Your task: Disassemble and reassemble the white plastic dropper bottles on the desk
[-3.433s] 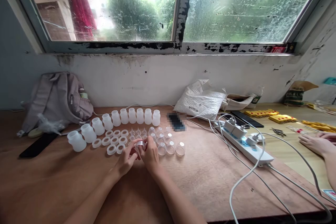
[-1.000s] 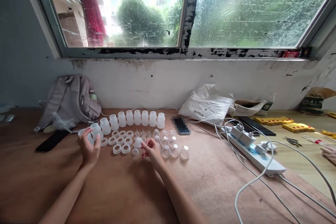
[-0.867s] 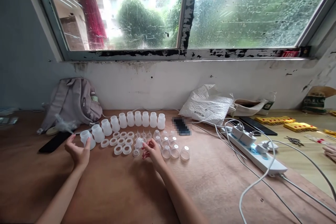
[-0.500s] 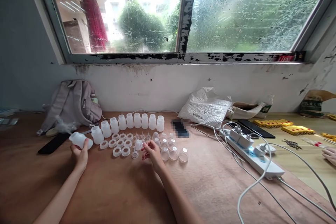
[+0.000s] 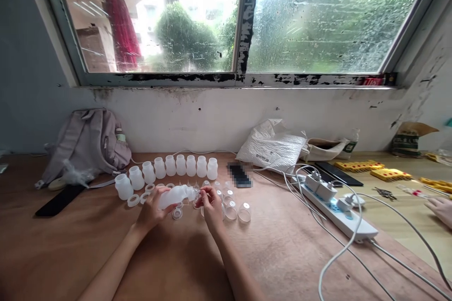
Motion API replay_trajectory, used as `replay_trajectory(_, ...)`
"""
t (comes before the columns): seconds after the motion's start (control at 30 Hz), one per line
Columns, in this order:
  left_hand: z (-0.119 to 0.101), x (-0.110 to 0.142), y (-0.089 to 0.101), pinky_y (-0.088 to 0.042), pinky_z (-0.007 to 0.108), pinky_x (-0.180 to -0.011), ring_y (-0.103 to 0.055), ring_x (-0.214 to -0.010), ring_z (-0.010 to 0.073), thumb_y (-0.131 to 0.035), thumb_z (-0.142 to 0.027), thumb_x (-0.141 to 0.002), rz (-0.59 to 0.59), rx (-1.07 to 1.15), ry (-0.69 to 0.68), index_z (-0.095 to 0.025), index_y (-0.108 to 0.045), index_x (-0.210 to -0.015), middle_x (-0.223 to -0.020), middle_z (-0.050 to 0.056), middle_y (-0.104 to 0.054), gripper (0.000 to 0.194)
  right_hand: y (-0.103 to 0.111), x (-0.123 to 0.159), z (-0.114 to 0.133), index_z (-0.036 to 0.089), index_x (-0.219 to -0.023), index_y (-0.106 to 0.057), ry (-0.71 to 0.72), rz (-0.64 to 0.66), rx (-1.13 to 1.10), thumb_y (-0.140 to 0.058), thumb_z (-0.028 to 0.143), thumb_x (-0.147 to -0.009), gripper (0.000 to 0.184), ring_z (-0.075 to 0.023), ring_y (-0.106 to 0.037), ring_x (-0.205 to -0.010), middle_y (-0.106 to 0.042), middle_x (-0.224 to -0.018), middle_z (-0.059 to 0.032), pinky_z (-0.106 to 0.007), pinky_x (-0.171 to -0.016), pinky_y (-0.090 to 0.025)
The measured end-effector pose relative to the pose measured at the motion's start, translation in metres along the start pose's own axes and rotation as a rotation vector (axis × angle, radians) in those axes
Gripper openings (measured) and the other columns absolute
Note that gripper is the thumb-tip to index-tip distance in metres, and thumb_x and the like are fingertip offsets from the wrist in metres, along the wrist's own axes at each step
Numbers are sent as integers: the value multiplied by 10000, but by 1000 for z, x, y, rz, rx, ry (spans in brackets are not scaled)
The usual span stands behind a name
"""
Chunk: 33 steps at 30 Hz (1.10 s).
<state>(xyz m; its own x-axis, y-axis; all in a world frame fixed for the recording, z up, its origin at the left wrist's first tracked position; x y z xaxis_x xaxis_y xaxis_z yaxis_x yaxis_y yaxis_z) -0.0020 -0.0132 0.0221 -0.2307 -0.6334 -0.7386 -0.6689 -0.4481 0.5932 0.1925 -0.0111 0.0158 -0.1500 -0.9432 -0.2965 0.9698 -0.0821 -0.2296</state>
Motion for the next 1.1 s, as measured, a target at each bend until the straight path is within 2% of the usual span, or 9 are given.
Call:
replay_trajectory(0.2, 3, 10, -10, -458, 355, -812, -540, -952, 213, -579, -367, -730, 8, -4, -27, -218, -483, -1068, -996, 65, -558, 382, -3, 1, 2, 218, -807, -504, 5, 2, 75, -536, 435, -755, 225, -121, -524, -494, -534, -605, 27, -264, -509, -444)
replay_trajectory(0.37, 2, 13, -6, -450, 366, -819, -536, -958, 221, -578, -356, -732, 32, -13, -48, -220, -468, -1093, -1006, 78, -556, 401, -4, 4, 8, 214, -699, -483, 59, -30, 237, -514, 422, -774, 223, -99, -419, -463, -456, -565, 36, -225, -449, -337)
replay_trajectory(0.5, 2, 16, -5, -450, 359, -814, -534, -956, 221, -580, -349, -731, 55, 4, -78, -225, -467, -1100, -1021, 84, -550, 405, -3, 4, 11, 200, -521, -387, 137, -54, 367, -512, 433, -767, 361, -95, -303, -472, -337, -495, 46, -226, -455, -243)
replay_trajectory(0.67, 1, 18, -4, -455, 357, -813, -538, -958, 225, -587, -351, -723, 59, 23, -84, -225, -484, -1101, -1019, 84, -556, 412, 0, 1, 7, 192, -451, -318, 96, -4, 386, -505, 479, -751, 456, -83, -251, -441, -259, -460, 54, -229, -435, -197)
replay_trajectory(0.73, 0, 17, -3, -450, 355, -822, -537, -963, 224, -588, -347, -723, 55, 33, -69, -218, -489, -1103, -1021, 86, -561, 414, 0, 1, 7, 199, -523, -409, 56, 27, 341, -507, 467, -758, 369, -84, -297, -427, -315, -465, 57, -221, -423, -230)
replay_trajectory(0.83, -2, 15, 0, -440, 355, -831, -537, -964, 224, -582, -357, -724, 53, 80, -25, -204, -504, -1091, -1015, 88, -573, 406, -3, 3, 12, 228, -768, -524, -7, 105, 189, -533, 439, -752, 212, -102, -426, -469, -491, -593, 33, -215, -431, -332)
replay_trajectory(0.93, -4, 15, 1, -463, 322, -747, -572, -859, 207, -509, -391, -765, 79, 211, 101, -189, -551, -1009, -926, 73, -607, 319, -9, 6, 20, 254, -986, -551, -60, 235, 42, -595, 412, -711, 320, -178, -557, -793, -594, -940, -44, -277, -635, -455)
replay_trajectory(1.0, -6, 17, -2, -467, 280, -629, -584, -703, 175, -412, -402, -815, 130, 333, 225, -176, -594, -905, -769, 43, -621, 304, -13, 8, 25, 268, -1079, -545, -102, 330, -27, -631, 391, -684, 422, -227, -497, -1025, -564, -1103, -64, -346, -805, -425)
replay_trajectory(1.1, -10, 18, -7, -431, 243, -480, -539, -533, 141, -313, -407, -853, 182, 526, 385, -167, -622, -807, -590, 15, -578, 393, -17, 11, 28, 272, -1098, -560, -176, 434, -113, -684, 377, -628, 497, -250, -440, -1115, -547, -1162, -70, -389, -883, -374)
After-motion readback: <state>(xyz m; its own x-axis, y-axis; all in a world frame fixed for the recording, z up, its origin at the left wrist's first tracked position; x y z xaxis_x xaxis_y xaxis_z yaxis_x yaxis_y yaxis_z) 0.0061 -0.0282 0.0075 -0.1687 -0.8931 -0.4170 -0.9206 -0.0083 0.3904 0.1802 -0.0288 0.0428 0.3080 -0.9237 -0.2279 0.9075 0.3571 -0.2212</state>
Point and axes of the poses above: each hand's wrist, its own x-axis away from the middle knuckle, its own y-axis out of the back of the hand, z = x × y, the point moved 2 cm from there along -x, towards the middle knuckle
